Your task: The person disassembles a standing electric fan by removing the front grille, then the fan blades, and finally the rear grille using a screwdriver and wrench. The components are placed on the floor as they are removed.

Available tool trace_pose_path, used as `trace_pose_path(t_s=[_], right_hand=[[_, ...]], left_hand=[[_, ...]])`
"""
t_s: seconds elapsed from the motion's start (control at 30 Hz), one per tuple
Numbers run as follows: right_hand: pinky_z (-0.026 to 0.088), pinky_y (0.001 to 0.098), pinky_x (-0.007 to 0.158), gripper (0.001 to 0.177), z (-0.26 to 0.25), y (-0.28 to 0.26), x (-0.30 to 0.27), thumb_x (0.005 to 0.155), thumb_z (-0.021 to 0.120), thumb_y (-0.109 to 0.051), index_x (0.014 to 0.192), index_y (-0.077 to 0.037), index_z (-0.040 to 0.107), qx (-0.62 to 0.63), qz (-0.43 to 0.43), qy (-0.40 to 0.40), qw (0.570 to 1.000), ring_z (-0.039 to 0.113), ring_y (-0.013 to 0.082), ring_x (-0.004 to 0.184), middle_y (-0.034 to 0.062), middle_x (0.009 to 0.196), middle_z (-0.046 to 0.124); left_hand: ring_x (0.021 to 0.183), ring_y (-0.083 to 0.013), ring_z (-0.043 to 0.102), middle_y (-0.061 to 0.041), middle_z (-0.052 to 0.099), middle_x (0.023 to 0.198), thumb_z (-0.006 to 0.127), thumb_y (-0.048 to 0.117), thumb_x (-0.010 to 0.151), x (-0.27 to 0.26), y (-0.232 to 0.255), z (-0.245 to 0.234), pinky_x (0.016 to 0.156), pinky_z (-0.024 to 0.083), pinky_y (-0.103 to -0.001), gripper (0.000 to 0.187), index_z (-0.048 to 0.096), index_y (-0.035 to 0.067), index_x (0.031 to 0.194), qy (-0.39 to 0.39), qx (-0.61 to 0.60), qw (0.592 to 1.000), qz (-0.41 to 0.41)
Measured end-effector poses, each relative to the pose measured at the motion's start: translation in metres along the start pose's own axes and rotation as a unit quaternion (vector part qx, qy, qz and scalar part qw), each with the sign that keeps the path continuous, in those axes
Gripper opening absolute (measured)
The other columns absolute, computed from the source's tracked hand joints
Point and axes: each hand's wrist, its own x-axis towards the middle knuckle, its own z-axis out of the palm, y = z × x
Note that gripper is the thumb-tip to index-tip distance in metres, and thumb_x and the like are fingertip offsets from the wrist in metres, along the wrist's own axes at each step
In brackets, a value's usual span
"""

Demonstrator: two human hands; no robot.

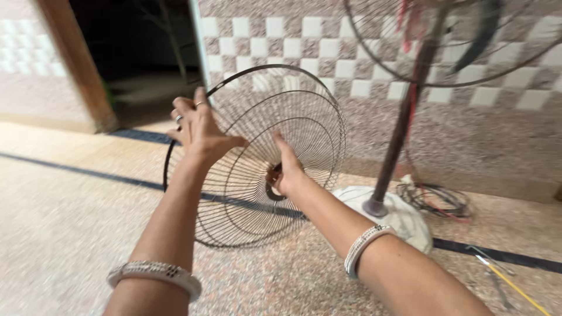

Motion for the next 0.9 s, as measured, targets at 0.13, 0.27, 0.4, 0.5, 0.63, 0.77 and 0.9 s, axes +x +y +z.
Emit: trace_pose_path(t_s=[0.13, 0.27, 0.4, 0.5, 0.63, 0.77, 0.9], right_hand=[[0.043, 0.0313, 0.053, 0.114, 0.000, 0.022, 0.013, 0.067, 0.073, -0.083, 0.138, 0.002, 0.046, -0.037, 0.001, 0.019, 0.999, 0.045, 0.0157, 0.066, 0.0079, 0.087, 0.049], [0.047, 0.0333, 0.062, 0.122, -0.004, 0.026, 0.032, 0.066, 0.061, -0.088, 0.152, -0.007, 0.031, -0.075, 0.014, -0.026, 0.997, 0.047, 0.0204, 0.084, 0.0135, 0.105, 0.050], [0.063, 0.0403, 0.073, 0.131, -0.013, 0.019, 0.053, 0.079, 0.055, -0.089, 0.161, 0.004, 0.013, -0.087, 0.059, -0.087, 0.991, 0.060, 0.0395, 0.116, 0.0330, 0.132, 0.042], [0.067, 0.0459, 0.077, 0.125, -0.008, 0.015, 0.064, 0.078, 0.052, -0.086, 0.163, -0.008, 0.006, -0.103, 0.036, -0.084, 0.990, 0.059, 0.0467, 0.124, 0.0330, 0.152, 0.024], [0.066, 0.0441, 0.068, 0.119, -0.007, 0.011, 0.064, 0.070, 0.049, -0.087, 0.162, -0.027, 0.004, -0.077, 0.005, -0.075, 0.994, 0.060, 0.0541, 0.122, 0.0368, 0.153, 0.025], [0.066, 0.0464, 0.067, 0.120, -0.015, 0.011, 0.061, 0.065, 0.049, -0.088, 0.161, -0.034, 0.001, -0.043, 0.023, -0.097, 0.994, 0.051, 0.0607, 0.126, 0.0377, 0.155, 0.013], [0.065, 0.0455, 0.071, 0.127, -0.025, 0.015, 0.074, 0.062, 0.055, -0.089, 0.162, -0.036, -0.005, -0.007, 0.071, -0.066, 0.995, 0.051, 0.0619, 0.126, 0.0406, 0.157, 0.008]], left_hand=[[0.136, -0.0382, 0.040, -0.016, 0.033, 0.144, 0.107, 0.036, 0.043, 0.006, -0.003, 0.009, 0.108, 0.025, -0.075, 0.130, 0.036, 0.009, 0.149, -0.018, -0.018, 0.999, -0.035], [0.127, -0.0307, 0.050, -0.012, 0.040, 0.141, 0.105, 0.035, 0.043, 0.011, -0.001, 0.033, 0.106, 0.036, -0.063, 0.125, 0.039, 0.007, 0.146, -0.027, -0.002, 0.999, -0.039], [0.124, -0.0292, 0.048, -0.013, 0.041, 0.134, 0.098, 0.016, 0.047, 0.024, 0.002, 0.070, 0.099, 0.038, -0.056, 0.113, 0.041, 0.007, 0.144, -0.016, 0.055, 0.998, -0.009], [0.124, -0.0337, 0.045, -0.015, 0.041, 0.131, 0.095, 0.007, 0.047, 0.021, -0.011, 0.102, 0.090, 0.037, -0.058, 0.112, 0.040, 0.003, 0.143, 0.001, 0.106, 0.993, 0.052], [0.127, -0.0326, 0.046, -0.013, 0.043, 0.129, 0.086, -0.004, 0.055, 0.014, -0.026, 0.144, 0.097, 0.036, -0.057, 0.099, 0.043, 0.007, 0.143, -0.013, 0.211, 0.971, 0.113], [0.130, -0.0334, 0.043, -0.019, 0.039, 0.137, 0.086, -0.001, 0.059, 0.007, -0.034, 0.178, 0.103, 0.032, -0.062, 0.102, 0.036, 0.002, 0.148, -0.066, 0.253, 0.955, 0.138], [0.137, -0.0355, 0.040, -0.022, 0.036, 0.142, 0.086, 0.003, 0.064, 0.001, -0.043, 0.204, 0.109, 0.028, -0.065, 0.100, 0.032, 0.003, 0.149, -0.135, 0.260, 0.945, 0.144]])
